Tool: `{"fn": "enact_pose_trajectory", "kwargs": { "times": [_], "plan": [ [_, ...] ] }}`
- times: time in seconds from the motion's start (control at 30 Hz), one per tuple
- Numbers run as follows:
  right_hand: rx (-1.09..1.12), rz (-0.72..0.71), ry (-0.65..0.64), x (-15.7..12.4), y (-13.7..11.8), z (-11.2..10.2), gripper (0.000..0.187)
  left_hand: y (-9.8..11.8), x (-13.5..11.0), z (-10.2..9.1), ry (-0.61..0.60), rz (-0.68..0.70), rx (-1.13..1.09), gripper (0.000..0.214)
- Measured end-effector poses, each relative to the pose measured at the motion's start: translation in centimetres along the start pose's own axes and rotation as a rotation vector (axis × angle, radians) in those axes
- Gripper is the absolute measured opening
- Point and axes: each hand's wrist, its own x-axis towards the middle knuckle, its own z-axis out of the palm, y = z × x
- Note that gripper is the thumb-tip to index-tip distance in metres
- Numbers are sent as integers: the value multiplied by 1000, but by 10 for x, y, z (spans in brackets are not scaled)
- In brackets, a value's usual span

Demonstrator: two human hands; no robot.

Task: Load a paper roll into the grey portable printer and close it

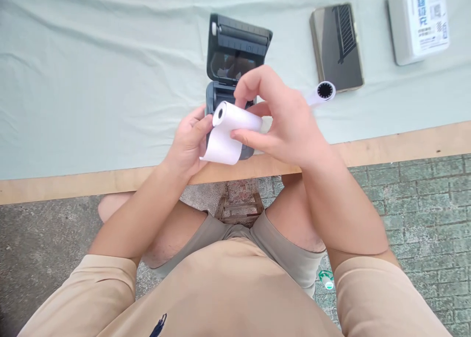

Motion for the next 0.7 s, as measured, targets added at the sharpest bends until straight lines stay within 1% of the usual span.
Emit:
{"fn": "enact_pose_trajectory", "kwargs": {
  "times": [0.07,0.13,0.23,0.33,0.43,0.47,0.53,0.63,0.7],
  "plan": [
    [-224,17,40,4,-2,2,23,-1,0,0,10,-6,1,44],
    [-405,35,17,8,-4,4,20,-1,-1,0,23,-15,-9,46],
    [-531,16,-9,13,-5,9,18,-1,-1,-1,21,-26,-45,47],
    [-546,15,-24,15,-4,12,15,-1,-2,-2,23,-42,-59,50],
    [-490,-2,-10,14,-2,10,13,0,-2,-1,35,-56,-39,53],
    [-461,-30,1,13,-2,8,12,0,-2,-1,38,-61,-33,54],
    [-419,-118,-4,8,-2,6,16,1,-2,0,47,-58,-27,53],
    [-437,-250,-62,-2,-2,7,19,0,-1,-1,28,-48,-34,56],
    [-465,-300,-57,-8,1,12,16,-2,0,-5,-7,-33,-34,61]
  ]
}}
